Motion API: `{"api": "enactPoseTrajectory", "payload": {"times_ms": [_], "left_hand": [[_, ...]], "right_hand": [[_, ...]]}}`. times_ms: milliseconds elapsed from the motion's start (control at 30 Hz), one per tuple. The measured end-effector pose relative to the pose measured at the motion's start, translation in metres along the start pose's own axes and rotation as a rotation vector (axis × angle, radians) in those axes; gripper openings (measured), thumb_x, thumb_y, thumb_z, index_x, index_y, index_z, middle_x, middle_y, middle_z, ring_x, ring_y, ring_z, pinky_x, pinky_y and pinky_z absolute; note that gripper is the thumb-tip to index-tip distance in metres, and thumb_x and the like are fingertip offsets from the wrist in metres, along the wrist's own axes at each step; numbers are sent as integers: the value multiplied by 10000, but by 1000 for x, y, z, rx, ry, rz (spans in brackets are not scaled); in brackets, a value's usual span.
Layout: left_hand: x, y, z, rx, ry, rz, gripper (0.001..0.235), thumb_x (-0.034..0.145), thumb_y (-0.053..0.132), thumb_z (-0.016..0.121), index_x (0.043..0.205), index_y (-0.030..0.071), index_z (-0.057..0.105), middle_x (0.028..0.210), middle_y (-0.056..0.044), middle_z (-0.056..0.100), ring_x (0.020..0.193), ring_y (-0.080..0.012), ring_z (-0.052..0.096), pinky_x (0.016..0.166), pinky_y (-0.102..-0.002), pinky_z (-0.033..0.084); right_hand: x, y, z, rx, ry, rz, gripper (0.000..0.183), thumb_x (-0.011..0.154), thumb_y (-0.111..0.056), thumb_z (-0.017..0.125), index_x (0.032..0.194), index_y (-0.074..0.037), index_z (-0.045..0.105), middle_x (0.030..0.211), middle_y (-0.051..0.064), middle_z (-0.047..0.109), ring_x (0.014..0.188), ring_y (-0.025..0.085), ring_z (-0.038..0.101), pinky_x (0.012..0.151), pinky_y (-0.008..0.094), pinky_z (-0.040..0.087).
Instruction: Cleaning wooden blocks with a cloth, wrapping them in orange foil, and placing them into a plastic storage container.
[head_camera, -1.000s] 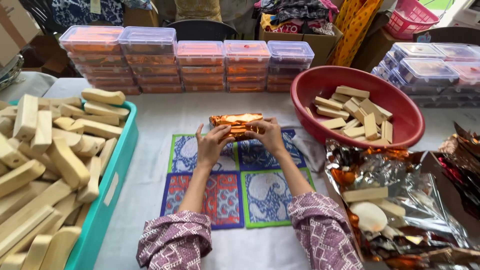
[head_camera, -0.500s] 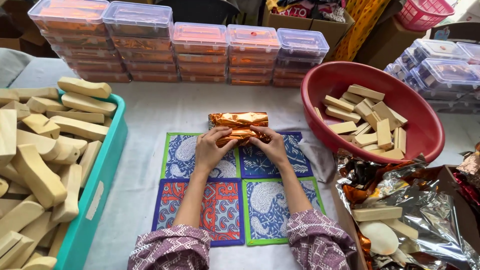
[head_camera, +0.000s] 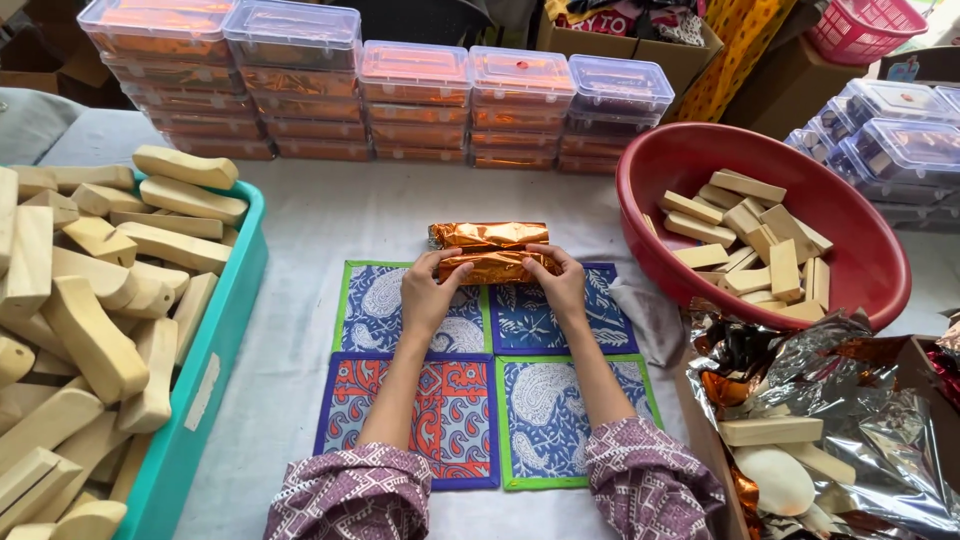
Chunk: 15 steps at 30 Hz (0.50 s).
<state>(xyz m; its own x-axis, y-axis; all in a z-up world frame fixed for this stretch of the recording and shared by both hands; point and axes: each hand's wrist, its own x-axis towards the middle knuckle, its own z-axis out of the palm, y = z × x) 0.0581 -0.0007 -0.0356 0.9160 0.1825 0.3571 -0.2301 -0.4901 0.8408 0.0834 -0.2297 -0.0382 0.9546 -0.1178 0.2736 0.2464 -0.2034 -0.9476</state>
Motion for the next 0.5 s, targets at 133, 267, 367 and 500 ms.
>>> {"api": "enactPoseTrajectory", "payload": {"times_ms": [133, 267, 367, 500], "left_hand": [[2, -4, 0, 42, -35, -80, 418, 832, 463, 792, 1150, 192, 784, 1095, -61, 757, 912, -216, 749, 791, -348, 603], [3, -6, -4, -8, -49, 28, 452, 844, 446, 805, 1184, 151, 776, 1148, -85, 739, 1004, -238, 732, 829, -380, 594], [4, -5, -4, -135, -95, -12, 424, 844, 402, 794, 1189, 156, 766, 1185, -77, 735, 988, -225, 754, 827, -354, 616], [4, -7, 2, -187, -42, -7, 331, 902, 322, 751, 1189, 157, 765, 1176, -74, 747, 945, -201, 771, 816, -311, 628]], "right_hand": [[2, 6, -1, 15, -2, 8, 313, 872, -130, 730, 1174, -71, 785, 994, 55, 780, 845, 86, 692, 775, 211, 552], [5, 11, -2, 10, -2, 45, 306, 888, -112, 737, 1188, -66, 781, 1015, 55, 784, 856, 82, 703, 772, 208, 563], [4, 12, -1, 77, -7, 27, 307, 900, -104, 735, 1201, -54, 772, 1033, 56, 778, 877, 76, 699, 787, 210, 566], [6, 17, 1, 56, 13, -29, 332, 911, -129, 744, 1235, -52, 739, 1066, 75, 776, 918, 104, 713, 836, 239, 577]]}}
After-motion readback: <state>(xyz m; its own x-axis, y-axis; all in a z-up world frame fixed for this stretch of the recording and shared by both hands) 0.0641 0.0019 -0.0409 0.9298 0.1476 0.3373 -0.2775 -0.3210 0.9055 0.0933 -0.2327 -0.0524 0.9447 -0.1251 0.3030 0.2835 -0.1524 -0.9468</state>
